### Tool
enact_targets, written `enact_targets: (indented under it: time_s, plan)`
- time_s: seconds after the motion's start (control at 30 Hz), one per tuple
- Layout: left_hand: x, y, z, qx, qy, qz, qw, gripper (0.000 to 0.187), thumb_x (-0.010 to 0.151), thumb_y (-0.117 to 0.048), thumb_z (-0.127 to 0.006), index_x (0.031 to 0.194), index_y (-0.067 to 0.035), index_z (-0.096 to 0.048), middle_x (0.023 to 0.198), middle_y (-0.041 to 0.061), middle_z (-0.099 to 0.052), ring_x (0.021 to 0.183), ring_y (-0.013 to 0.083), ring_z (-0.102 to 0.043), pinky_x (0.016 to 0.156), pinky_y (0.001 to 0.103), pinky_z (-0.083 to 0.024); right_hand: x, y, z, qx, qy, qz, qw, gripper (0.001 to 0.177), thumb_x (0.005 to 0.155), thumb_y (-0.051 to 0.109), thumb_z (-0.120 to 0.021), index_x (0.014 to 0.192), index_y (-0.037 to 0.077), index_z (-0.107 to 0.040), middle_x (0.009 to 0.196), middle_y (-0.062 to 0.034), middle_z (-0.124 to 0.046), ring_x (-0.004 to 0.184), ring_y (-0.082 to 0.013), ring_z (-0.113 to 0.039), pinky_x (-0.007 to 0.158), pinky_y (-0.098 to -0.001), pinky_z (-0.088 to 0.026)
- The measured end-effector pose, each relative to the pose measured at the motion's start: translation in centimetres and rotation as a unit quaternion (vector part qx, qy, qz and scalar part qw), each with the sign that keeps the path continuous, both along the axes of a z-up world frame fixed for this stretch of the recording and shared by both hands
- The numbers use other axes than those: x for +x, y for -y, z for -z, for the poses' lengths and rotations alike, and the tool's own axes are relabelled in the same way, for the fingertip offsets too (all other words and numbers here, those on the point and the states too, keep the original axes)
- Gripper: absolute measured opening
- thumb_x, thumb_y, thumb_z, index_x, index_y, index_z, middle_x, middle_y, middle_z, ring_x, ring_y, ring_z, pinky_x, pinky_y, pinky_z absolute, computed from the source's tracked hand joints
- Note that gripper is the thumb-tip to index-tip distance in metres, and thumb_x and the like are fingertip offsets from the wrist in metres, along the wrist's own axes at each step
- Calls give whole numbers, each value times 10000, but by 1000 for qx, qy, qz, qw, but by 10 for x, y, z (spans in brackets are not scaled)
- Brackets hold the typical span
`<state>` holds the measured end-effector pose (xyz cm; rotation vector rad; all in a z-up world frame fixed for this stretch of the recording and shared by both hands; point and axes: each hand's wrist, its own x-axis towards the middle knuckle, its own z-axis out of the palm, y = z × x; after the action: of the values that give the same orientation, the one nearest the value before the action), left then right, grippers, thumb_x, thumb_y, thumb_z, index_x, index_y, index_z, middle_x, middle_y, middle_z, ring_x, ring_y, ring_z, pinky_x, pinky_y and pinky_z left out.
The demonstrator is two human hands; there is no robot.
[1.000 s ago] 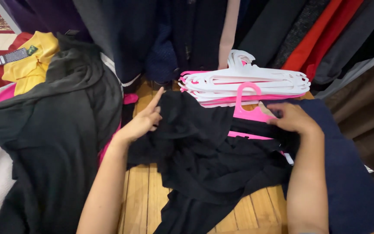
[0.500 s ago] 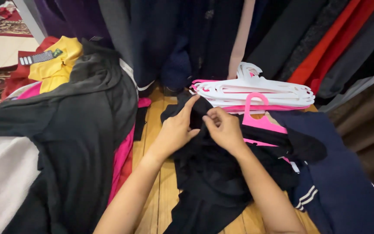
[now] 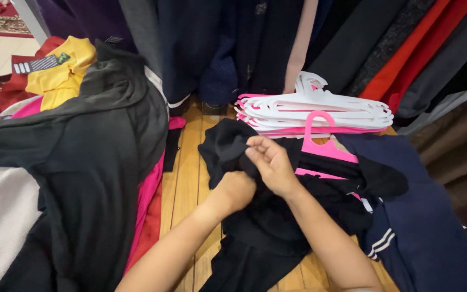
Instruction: Hanging black clothing items onto pink plastic hangers on a wooden surface
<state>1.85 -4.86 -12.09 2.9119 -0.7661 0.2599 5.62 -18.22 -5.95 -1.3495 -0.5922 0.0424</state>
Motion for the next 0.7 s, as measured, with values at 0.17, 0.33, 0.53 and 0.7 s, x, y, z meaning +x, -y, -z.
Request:
enact_targets:
  time_s: [0.17, 0.33, 0.53, 0.7]
  plan:
    - [0, -27, -7, -29, 102, 18, 994, 248, 817, -93, -555, 621, -101, -708, 564, 77, -647, 571, 295, -665, 478, 423, -522, -44, -9, -44, -24, 59, -23, 998, 121, 957, -1, -684, 1076, -19, -676, 833, -96, -731, 787, -138, -743, 737, -297, -631]
    - [17, -81, -44, -111, 51, -25, 992, 251, 851, -167, -550, 688, -85, -721, 652, 107, -662, 666, 303, -665, 579, 428, -509, -33, 23, -87, -130, 210, 140, 959, 150, 989, 79, -703, 1137, 61, -702, 1036, -90, -751, 979, -173, -727, 879, -344, -590]
    - [3, -107, -63, -185, -2, -68, 980, 288, 885, -242, -544, 756, -69, -735, 740, 137, -676, 762, 311, -664, 680, 433, -495, -40, 25, -95, -244, 150, 78, 955, 547, 819, 183, -864, 1280, -15, -645, 1183, -261, -715, 1095, -406, -698, 964, -483, -554]
    - [-8, -103, -77, -241, -45, -102, 964, 333, 911, -298, -540, 806, -58, -746, 806, 159, -687, 834, 316, -663, 756, 437, -485, -9, 31, -74, -236, 122, 133, 955, 342, 822, -7, -773, 1144, 105, -752, 987, -141, -762, 973, -271, -717, 898, -405, -573]
